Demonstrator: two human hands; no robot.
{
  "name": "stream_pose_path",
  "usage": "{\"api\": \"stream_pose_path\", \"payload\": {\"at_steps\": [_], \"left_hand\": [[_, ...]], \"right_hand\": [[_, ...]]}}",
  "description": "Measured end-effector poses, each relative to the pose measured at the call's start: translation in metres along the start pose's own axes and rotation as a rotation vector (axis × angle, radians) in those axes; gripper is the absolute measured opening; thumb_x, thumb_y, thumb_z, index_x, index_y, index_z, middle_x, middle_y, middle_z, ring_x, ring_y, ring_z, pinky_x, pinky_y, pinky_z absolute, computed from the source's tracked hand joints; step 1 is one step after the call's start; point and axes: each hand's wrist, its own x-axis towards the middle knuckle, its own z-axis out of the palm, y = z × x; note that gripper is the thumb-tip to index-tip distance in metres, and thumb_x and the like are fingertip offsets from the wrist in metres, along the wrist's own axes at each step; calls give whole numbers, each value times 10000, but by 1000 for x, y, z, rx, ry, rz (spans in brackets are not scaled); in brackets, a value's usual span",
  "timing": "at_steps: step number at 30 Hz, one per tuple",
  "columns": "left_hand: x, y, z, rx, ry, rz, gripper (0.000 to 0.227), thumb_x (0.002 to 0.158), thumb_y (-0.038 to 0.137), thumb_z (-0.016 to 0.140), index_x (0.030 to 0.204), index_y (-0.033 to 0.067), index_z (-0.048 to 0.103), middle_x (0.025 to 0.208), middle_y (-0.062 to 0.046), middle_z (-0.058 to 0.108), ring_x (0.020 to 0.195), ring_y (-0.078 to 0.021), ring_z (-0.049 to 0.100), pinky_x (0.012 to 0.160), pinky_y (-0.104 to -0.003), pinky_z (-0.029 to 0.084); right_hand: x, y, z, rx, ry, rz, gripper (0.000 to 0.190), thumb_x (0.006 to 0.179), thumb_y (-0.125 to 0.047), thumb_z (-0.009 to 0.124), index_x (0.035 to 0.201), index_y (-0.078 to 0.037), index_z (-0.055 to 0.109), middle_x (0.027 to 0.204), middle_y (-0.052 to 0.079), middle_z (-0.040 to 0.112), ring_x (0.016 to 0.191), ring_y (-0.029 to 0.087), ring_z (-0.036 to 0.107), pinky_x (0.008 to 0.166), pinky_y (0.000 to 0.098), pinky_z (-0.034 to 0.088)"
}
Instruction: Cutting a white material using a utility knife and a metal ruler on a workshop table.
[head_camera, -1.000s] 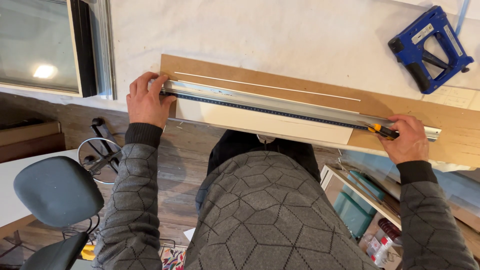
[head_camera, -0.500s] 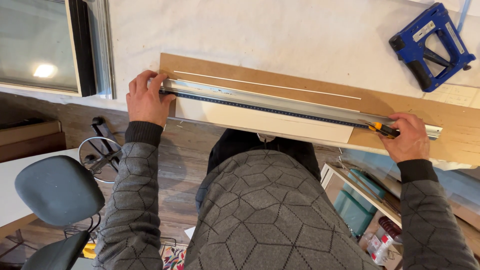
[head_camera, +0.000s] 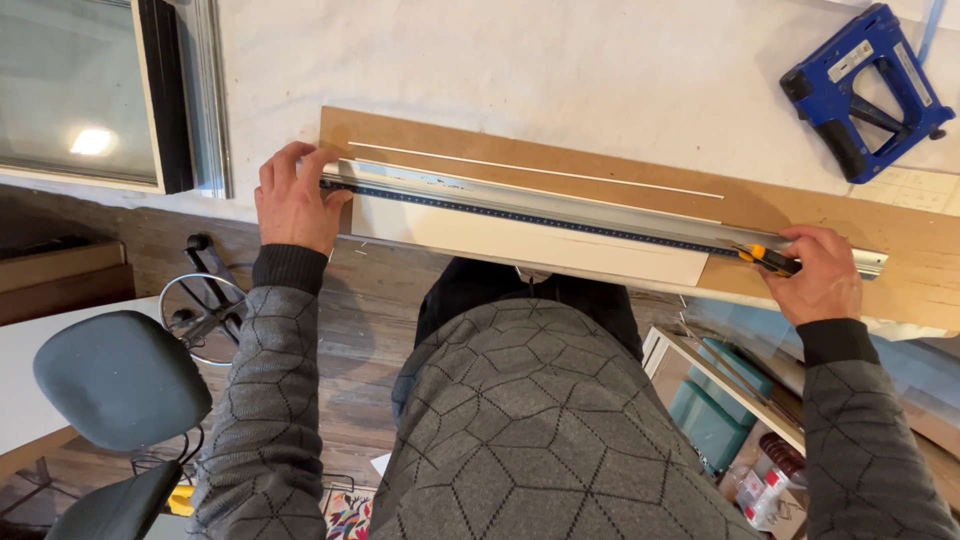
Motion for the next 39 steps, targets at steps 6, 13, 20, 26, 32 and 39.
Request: {"api": "stream_pose_path", "payload": {"at_steps": [6,13,20,26,32,39], "left_hand": [[-6,2,4,26,52,88,422,787,83,855,1173,228,765,1438,-66,529,1332,-354,461,1001,-509,440],[-8,20,-1,78,169,190,364,769,48,797,1100,200,783,1402,-88,550,1327,-346,475,1037,-510,433],[-19,41,19,85,89,192,427,838,-23,669,1256,61,699,1289,-95,595,1230,-330,558,994,-458,479],[-25,75,15,90,59,221,501,855,107,771,1343,80,661,1336,-163,546,1299,-378,513,1037,-490,467],[-32,89,25,116,-14,212,673,821,310,877,1416,116,630,1438,-223,465,1419,-479,395,1098,-566,421],[-36,88,27,129,-27,197,685,847,306,871,1462,141,617,1487,-203,446,1462,-471,365,1116,-578,417]], "right_hand": [[-1,-1,-1,17,5,-3,328,786,-126,903,858,-33,597,1261,42,670,1165,283,610,1006,407,525],[-1,1,1,13,15,-11,333,789,-133,904,859,-34,595,1261,37,670,1172,280,614,977,381,520],[1,0,0,12,35,-49,346,775,-146,914,847,-38,593,1231,54,675,1155,305,618,1014,418,525],[6,-5,-5,38,52,-62,349,763,-140,905,891,-48,593,1237,57,688,1173,322,630,975,426,533],[5,-13,-11,61,65,-25,311,785,-104,892,882,-59,600,1250,57,690,1145,317,637,910,426,539],[8,-18,-16,108,42,10,317,762,-82,878,849,-48,575,1242,63,688,1115,318,636,854,422,543]]}}
